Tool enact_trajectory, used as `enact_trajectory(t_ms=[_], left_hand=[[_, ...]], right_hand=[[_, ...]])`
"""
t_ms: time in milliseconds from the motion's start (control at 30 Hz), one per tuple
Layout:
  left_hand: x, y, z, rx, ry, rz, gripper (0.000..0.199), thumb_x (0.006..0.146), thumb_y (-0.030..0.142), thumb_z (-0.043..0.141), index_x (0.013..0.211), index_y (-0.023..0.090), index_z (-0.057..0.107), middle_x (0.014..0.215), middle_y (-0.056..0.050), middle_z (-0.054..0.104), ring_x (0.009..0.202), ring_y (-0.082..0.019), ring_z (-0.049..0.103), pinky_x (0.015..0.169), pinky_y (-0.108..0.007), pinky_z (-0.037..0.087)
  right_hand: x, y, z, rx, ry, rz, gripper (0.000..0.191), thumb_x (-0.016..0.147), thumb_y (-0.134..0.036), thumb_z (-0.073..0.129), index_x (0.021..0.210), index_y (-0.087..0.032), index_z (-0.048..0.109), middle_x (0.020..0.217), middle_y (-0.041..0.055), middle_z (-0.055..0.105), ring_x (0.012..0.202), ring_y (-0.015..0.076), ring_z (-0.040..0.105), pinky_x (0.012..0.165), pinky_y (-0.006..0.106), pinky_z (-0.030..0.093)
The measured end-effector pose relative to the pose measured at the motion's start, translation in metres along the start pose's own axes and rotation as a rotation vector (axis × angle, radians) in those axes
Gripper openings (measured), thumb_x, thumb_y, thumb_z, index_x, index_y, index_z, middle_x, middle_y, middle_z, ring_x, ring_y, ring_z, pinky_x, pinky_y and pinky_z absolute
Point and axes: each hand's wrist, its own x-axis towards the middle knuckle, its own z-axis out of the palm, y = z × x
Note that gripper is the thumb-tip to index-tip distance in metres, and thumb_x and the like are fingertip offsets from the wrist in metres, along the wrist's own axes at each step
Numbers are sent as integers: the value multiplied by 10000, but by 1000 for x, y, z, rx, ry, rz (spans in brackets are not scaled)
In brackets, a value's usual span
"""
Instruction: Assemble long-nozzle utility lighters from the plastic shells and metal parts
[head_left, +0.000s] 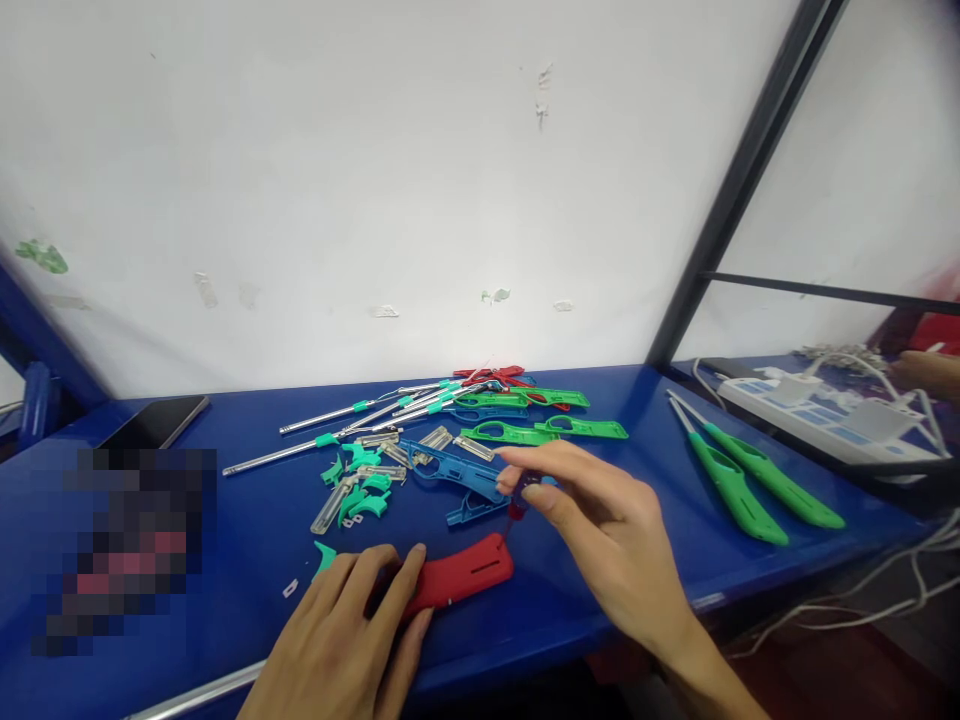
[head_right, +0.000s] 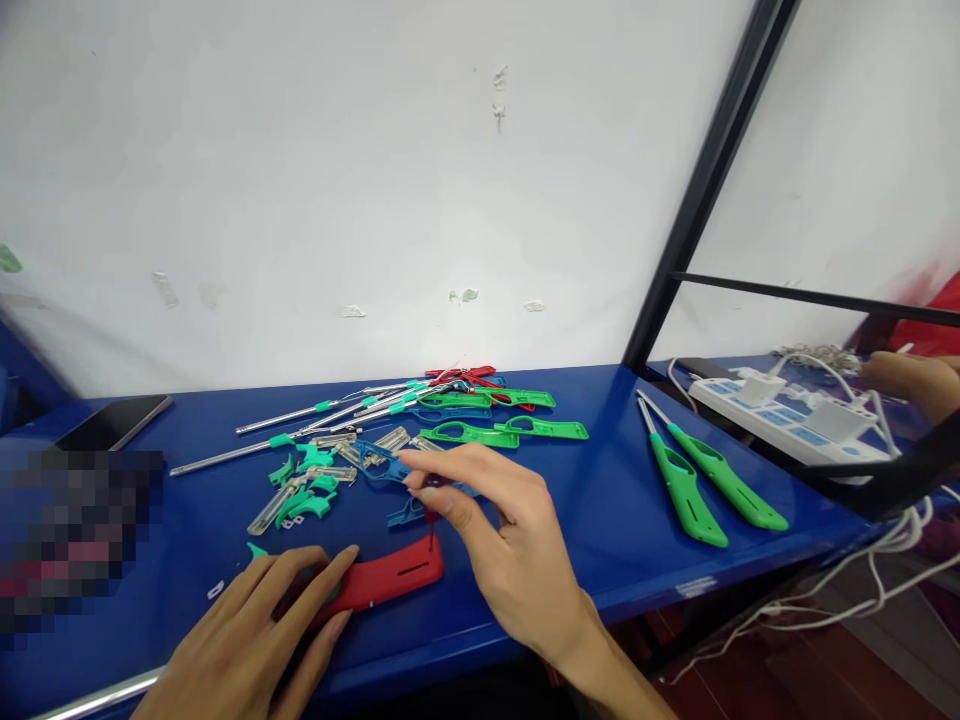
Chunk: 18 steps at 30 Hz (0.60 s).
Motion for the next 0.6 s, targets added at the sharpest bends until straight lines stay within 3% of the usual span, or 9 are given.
enact_trajectory(t_ms=[133,300,467,533,600], left_hand=[[-2,-1,0,-12,-1,-9,450,1108,287,327,1371,114,648,1101,-57,792,939,-226,733,827,-359,585],[-3,-2,-1,4,-13,11,447,1095,268,331,1370,118,651,1091,-52,797,932,-236,728,842,-376,582],[-3,-1,-1,-20,-2,-7,433,1097,275,355,1384,127,644,1097,-44,788,946,-223,712,848,-350,564],[-4,-2,0,-22,5,-13,434,1096,276,360,1391,125,639,1107,-50,781,966,-225,705,862,-351,558],[-6,-2,1,-21,6,-20,434,1093,283,366,1401,138,635,1124,-53,775,985,-229,699,878,-356,554]], right_hand=[[0,0,2,-65,94,-48,156,946,-219,820,1045,-339,836,903,-37,728,848,135,653,787,248,546],[3,-3,0,-46,-15,-34,292,1077,-172,601,1202,-338,807,1120,-5,789,1043,161,710,919,286,558],[1,2,4,-15,96,-11,153,941,-209,822,1029,-334,826,903,-35,738,841,145,651,775,264,538],[1,3,4,-26,100,-20,172,916,-222,852,1043,-336,831,914,-31,723,862,147,647,787,260,539],[1,1,2,-28,47,-25,186,989,-218,766,1118,-339,823,1028,-12,758,981,162,679,883,279,547]])
